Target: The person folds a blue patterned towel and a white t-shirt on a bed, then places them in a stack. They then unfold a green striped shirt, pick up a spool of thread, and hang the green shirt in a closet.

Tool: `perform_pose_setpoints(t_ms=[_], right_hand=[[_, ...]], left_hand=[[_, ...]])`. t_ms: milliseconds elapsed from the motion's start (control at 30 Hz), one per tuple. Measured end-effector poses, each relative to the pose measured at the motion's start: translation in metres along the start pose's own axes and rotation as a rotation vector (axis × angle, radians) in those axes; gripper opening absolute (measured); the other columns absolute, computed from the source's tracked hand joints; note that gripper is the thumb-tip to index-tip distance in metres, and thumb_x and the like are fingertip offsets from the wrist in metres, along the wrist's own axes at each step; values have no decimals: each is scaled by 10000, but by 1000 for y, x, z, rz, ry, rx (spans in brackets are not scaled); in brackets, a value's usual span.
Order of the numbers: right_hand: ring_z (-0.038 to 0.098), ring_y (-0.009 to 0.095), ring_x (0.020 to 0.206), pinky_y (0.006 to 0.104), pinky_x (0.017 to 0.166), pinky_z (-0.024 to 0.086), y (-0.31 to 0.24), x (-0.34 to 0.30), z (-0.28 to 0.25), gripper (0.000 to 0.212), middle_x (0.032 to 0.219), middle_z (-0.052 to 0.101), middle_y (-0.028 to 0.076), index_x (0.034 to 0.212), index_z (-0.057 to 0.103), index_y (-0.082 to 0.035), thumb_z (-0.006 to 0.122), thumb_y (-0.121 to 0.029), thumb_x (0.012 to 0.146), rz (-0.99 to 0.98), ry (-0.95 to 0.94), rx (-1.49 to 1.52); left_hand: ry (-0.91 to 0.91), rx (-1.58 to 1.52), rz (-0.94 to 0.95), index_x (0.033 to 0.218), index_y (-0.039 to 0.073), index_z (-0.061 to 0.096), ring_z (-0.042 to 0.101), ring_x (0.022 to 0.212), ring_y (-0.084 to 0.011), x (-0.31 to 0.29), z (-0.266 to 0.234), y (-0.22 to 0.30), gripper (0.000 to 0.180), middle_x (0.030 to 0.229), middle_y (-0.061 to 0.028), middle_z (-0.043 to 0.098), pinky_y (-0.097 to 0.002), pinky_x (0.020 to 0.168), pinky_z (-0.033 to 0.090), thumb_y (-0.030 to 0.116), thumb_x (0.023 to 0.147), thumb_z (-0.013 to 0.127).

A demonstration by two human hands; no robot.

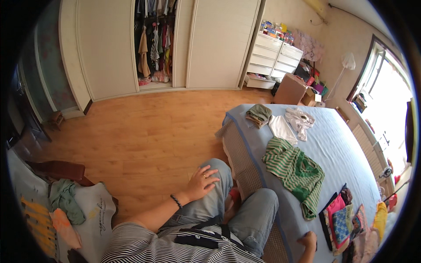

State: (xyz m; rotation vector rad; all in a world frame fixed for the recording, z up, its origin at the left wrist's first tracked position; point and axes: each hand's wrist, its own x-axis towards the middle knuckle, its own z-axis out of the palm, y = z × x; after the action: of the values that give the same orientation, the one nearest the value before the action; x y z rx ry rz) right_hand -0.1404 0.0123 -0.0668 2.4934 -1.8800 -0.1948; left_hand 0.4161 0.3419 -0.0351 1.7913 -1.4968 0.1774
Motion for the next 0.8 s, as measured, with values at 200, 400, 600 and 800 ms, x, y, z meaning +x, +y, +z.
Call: perform_pose_setpoints(t_ms=[200,400,600,800], right_hand=[[651,311,685,402,619,510,-14,36,6,425,689,651,176,682,626,10,851,-296,491,38,-135,262],[648,227,611,390,606,514,-28,33,-7,390,632,645,167,662,651,25,816,-325,611,-47,-107,72],[649,255,535,362,511,530,-90,23,-75,443,625,641,169,715,651,50,788,-366,647,199,-557,-3],[651,206,530,326,490,555,-71,33,-67,497,670,652,145,810,655,72,789,-390,683,480,-825,183]], left_hand=[[-64,184,-62,995,179,676,380,1255,-307,-2,-39,0,209,1274,-30,523,-525,1034,282,213,790,657],[-247,341,-145,967,195,685,371,1267,-276,-9,-41,-35,204,1242,-14,547,-539,1042,243,245,769,676],[-397,161,-105,937,130,668,448,1145,-256,16,-55,-100,238,1130,-18,610,-474,949,319,289,760,664],[-868,82,339,959,106,658,553,971,-259,44,-57,-126,312,1034,-51,643,-456,900,393,299,714,654]])
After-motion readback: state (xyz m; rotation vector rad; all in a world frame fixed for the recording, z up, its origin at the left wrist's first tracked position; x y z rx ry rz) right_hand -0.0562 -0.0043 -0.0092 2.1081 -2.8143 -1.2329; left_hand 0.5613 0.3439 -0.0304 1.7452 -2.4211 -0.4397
